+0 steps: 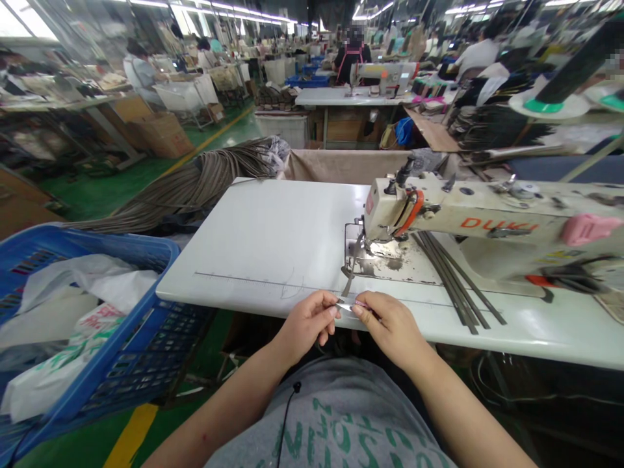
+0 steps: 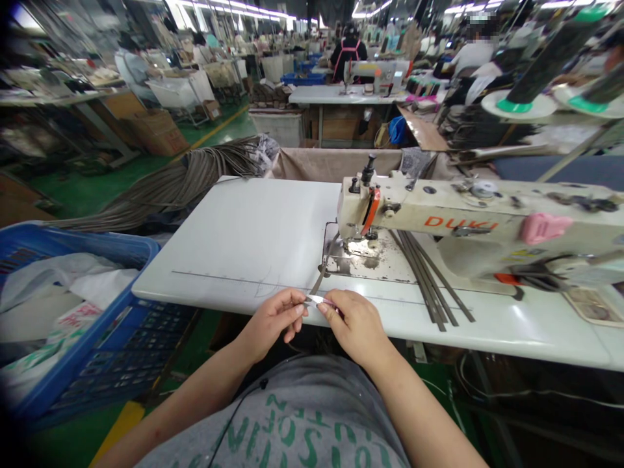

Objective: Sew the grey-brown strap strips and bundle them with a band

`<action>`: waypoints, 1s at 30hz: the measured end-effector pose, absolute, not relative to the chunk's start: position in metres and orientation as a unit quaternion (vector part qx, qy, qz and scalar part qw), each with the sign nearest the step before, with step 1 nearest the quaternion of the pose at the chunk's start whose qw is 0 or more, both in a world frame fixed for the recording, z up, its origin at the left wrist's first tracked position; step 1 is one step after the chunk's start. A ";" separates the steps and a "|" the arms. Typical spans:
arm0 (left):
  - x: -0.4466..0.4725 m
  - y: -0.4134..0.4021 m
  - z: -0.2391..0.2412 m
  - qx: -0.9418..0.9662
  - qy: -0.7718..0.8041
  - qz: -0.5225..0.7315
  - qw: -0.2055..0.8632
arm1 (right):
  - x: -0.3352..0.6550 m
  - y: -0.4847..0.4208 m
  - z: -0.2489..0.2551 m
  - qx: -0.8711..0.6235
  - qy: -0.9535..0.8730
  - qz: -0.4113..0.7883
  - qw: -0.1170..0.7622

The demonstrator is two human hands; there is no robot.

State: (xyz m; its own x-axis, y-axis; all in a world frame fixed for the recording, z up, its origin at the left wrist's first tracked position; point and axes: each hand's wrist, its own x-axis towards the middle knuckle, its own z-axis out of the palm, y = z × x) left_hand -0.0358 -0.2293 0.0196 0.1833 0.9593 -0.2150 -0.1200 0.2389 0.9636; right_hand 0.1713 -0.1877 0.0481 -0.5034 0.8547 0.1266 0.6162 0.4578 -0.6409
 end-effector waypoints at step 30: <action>-0.022 -0.226 0.026 0.201 0.414 0.453 0.763 | 0.241 -0.167 0.053 -0.492 -0.590 0.309 0.560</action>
